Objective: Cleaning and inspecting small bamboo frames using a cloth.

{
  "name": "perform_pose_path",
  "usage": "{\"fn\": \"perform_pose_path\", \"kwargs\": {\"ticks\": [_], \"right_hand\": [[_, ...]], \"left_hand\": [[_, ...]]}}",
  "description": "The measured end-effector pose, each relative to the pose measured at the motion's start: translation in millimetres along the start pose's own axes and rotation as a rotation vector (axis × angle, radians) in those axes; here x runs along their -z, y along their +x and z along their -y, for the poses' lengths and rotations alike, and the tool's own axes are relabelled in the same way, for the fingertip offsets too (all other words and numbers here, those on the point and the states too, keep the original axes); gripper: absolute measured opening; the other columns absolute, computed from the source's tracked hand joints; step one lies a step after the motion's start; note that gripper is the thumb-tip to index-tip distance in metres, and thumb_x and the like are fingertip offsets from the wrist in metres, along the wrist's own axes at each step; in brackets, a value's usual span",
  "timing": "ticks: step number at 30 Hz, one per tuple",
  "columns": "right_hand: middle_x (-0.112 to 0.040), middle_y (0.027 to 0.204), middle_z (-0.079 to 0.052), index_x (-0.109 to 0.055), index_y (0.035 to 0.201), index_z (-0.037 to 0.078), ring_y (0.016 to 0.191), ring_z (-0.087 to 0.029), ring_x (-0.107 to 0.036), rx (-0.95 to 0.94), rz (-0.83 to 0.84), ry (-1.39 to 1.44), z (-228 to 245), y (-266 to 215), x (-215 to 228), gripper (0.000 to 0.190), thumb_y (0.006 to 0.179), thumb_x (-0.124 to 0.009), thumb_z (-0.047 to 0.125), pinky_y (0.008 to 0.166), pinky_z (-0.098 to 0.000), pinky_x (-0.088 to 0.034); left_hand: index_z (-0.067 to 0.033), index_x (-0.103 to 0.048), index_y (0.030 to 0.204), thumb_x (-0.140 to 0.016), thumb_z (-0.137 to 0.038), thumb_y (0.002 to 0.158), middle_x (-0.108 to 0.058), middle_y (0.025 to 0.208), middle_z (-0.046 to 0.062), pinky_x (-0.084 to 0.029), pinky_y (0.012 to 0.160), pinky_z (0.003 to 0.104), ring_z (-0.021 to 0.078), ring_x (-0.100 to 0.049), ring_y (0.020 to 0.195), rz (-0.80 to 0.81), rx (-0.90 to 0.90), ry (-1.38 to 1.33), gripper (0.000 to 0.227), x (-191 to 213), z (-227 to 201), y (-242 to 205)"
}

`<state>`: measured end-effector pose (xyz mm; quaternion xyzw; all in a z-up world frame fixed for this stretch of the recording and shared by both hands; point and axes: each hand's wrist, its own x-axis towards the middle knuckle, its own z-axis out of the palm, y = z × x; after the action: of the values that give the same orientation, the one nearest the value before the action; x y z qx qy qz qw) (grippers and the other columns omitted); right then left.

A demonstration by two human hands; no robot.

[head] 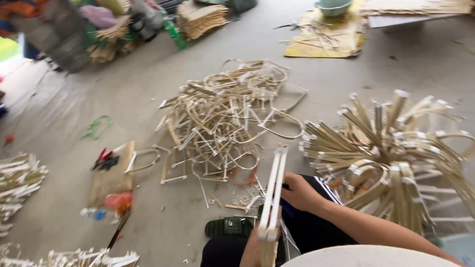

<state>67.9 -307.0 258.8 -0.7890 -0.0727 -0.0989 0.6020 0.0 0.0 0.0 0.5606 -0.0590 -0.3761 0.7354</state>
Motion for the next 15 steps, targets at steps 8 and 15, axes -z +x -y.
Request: {"fn": "perform_pose_path", "kwargs": {"ticks": [8, 15], "right_hand": [[-0.076, 0.102, -0.009, -0.062, 0.128, 0.011, 0.096, -0.018, -0.071, -0.422, 0.086, 0.055, -21, 0, -38, 0.052, 0.082, -0.081, 0.023, 0.087, -0.0324, -0.057], [-0.074, 0.102, -0.013, -0.053, 0.136, 0.010, 0.094, -0.022, -0.069, -0.238, 0.051, -0.151, -20, 63, 16, 0.080, 0.070, -0.094, 0.024, 0.083, -0.0364, -0.058]], "left_hand": [[-0.0072, -0.053, 0.141, -0.061, -0.013, 0.096, -0.063, 0.075, 0.009, -0.037, 0.036, 0.027, 0.0133, -0.052, 0.042, -0.154, 0.028, -0.214, 0.045, -111, -185, 15], [-0.0047, -0.048, 0.149, -0.062, -0.005, 0.094, -0.064, 0.082, 0.006, -0.047, 0.047, 0.025, 0.0106, -0.059, 0.055, -0.230, -0.031, -0.338, 0.057, -109, -172, 21]]}}
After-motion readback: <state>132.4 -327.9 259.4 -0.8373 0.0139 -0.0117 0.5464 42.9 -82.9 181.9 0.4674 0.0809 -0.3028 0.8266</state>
